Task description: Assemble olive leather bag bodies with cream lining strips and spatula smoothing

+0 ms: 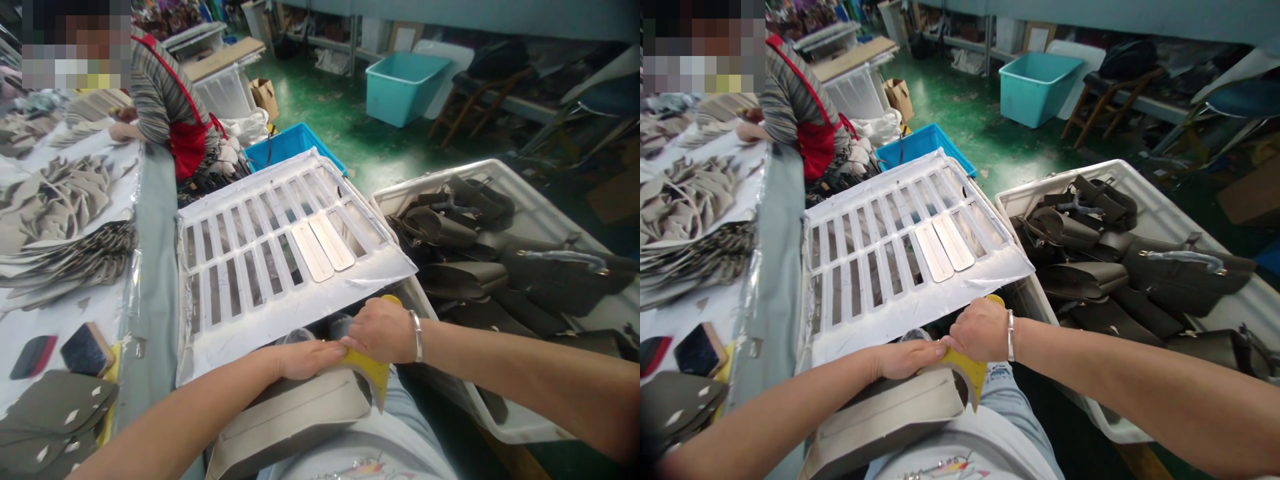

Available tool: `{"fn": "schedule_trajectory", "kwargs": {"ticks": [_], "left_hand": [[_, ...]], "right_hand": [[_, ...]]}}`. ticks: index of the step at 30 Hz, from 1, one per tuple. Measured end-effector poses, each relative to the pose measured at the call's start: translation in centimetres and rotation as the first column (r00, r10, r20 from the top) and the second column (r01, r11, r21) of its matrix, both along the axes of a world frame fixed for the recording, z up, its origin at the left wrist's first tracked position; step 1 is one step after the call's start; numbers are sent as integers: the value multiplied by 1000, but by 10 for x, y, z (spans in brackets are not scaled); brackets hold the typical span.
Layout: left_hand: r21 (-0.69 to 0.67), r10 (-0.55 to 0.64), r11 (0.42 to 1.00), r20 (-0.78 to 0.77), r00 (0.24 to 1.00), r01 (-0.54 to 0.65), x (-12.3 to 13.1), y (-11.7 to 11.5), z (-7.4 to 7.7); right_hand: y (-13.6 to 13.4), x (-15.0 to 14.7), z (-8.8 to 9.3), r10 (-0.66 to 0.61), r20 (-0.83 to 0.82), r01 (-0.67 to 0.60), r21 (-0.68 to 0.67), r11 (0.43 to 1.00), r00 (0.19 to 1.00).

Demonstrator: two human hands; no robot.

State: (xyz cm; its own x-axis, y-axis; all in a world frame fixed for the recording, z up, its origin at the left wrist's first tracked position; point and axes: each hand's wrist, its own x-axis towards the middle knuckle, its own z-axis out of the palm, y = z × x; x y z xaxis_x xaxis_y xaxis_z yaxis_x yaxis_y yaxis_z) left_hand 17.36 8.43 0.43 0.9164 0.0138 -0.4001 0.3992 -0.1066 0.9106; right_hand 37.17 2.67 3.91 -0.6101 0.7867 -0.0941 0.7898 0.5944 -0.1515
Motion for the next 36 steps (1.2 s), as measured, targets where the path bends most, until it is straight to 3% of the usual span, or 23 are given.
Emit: {"fn": "schedule_trajectory", "kwargs": {"ticks": [7,14,17,22,28,32,36], "left_hand": [[-4,84,996,-109,990,-85,0,1,-5],[36,56,998,-90,994,-53,1,4,-4],[133,26,991,-96,995,-13,4,2,2],[326,-16,944,-97,995,47,12,-8,15],[444,-48,893,-69,996,74,20,-27,28],[568,-1,818,-155,988,89,16,-34,41],[391,65,920,-156,986,1,0,-27,45]], "right_hand": [[19,3,4,72,31,-72,20,997,997],[22,4,2,105,40,-107,39,994,994],[18,5,1,89,30,-90,23,996,996],[-5,4,-6,-62,35,63,-24,998,997],[-46,-4,-9,-257,43,259,-47,965,966],[-60,-2,-3,-281,64,285,-60,957,958],[-78,23,-4,-340,-21,334,-130,933,940]]}}
